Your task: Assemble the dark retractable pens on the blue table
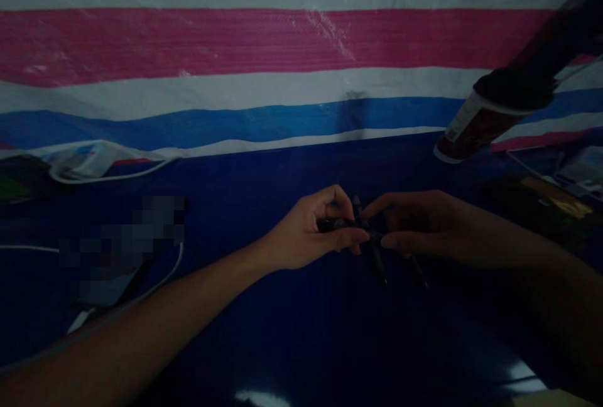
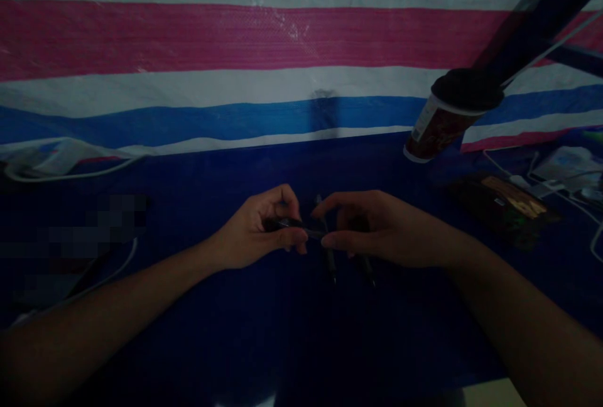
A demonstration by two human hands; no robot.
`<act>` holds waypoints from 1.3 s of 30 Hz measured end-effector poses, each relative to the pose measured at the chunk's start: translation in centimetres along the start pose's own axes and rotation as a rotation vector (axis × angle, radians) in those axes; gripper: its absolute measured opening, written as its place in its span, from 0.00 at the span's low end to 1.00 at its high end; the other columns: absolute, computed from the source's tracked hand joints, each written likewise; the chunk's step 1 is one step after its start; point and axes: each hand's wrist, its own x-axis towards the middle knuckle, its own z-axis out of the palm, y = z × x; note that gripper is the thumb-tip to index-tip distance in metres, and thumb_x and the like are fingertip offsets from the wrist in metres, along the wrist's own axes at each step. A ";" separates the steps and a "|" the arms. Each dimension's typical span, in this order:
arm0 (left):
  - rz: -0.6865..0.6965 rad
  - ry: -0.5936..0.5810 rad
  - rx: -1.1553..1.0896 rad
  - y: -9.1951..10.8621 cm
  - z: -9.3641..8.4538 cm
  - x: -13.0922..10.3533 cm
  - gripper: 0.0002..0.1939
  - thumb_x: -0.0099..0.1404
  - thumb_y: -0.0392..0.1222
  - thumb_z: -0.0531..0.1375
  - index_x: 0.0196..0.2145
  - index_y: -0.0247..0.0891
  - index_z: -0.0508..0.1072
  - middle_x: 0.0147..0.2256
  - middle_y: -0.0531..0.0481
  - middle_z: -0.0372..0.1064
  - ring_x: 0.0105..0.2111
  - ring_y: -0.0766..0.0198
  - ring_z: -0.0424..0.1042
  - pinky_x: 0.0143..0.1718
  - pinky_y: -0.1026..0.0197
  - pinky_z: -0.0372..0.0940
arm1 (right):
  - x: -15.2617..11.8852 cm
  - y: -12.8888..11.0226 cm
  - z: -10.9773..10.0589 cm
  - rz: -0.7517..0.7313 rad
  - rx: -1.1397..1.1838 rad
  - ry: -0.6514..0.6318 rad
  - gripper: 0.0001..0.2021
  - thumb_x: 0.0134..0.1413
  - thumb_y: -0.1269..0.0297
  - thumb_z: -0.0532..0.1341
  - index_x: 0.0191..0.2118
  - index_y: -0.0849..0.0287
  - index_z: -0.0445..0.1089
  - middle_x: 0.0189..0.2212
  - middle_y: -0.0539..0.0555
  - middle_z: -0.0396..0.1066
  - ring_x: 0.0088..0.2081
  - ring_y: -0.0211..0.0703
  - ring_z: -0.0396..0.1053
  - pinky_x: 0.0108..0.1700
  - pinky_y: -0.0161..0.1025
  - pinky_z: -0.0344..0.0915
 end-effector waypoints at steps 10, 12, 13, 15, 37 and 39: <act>0.053 0.238 0.063 -0.3 0.8 0.1 0.20 0.63 0.39 0.68 0.48 0.41 0.63 0.25 0.59 0.73 0.23 0.70 0.69 0.25 0.68 0.62 | 0.2 0.2 2.0 -0.095 0.119 0.129 0.40 0.60 0.70 0.67 0.72 0.48 0.50 0.30 0.44 0.70 0.22 0.31 0.69 0.20 0.26 0.63; 0.057 0.312 0.165 -0.3 0.7 0.3 0.13 0.68 0.42 0.64 0.46 0.39 0.65 0.25 0.59 0.71 0.21 0.71 0.66 0.23 0.68 0.60 | 0.6 0.3 1.9 -0.089 0.169 0.152 0.38 0.59 0.70 0.66 0.71 0.49 0.52 0.30 0.43 0.70 0.18 0.30 0.66 0.17 0.27 0.65; 0.043 0.321 0.194 -0.2 0.6 0.4 0.10 0.70 0.43 0.61 0.46 0.39 0.66 0.24 0.58 0.70 0.21 0.71 0.65 0.23 0.68 0.60 | 0.7 0.3 1.8 -0.088 0.200 0.172 0.36 0.59 0.70 0.67 0.69 0.49 0.53 0.29 0.42 0.69 0.17 0.30 0.66 0.16 0.28 0.66; 0.041 0.315 0.224 -0.3 0.5 0.5 0.10 0.72 0.45 0.60 0.46 0.39 0.66 0.24 0.58 0.70 0.21 0.70 0.65 0.23 0.67 0.60 | 0.9 0.4 1.6 -0.104 0.248 0.225 0.33 0.57 0.71 0.68 0.65 0.52 0.55 0.26 0.40 0.67 0.15 0.31 0.66 0.15 0.28 0.67; 0.027 0.293 0.433 -0.4 0.5 0.4 0.07 0.72 0.46 0.59 0.41 0.40 0.70 0.24 0.57 0.71 0.23 0.67 0.67 0.25 0.65 0.61 | 2.1 0.9 1.1 -0.102 0.207 0.343 0.29 0.56 0.71 0.67 0.59 0.53 0.55 0.24 0.39 0.67 0.15 0.34 0.68 0.16 0.30 0.66; 0.024 0.285 0.457 -0.3 0.6 0.4 0.07 0.72 0.45 0.59 0.41 0.40 0.71 0.24 0.56 0.71 0.23 0.67 0.67 0.25 0.65 0.61 | 2.1 0.8 1.2 -0.109 0.196 0.345 0.29 0.56 0.70 0.66 0.60 0.53 0.54 0.25 0.39 0.68 0.16 0.35 0.69 0.17 0.30 0.67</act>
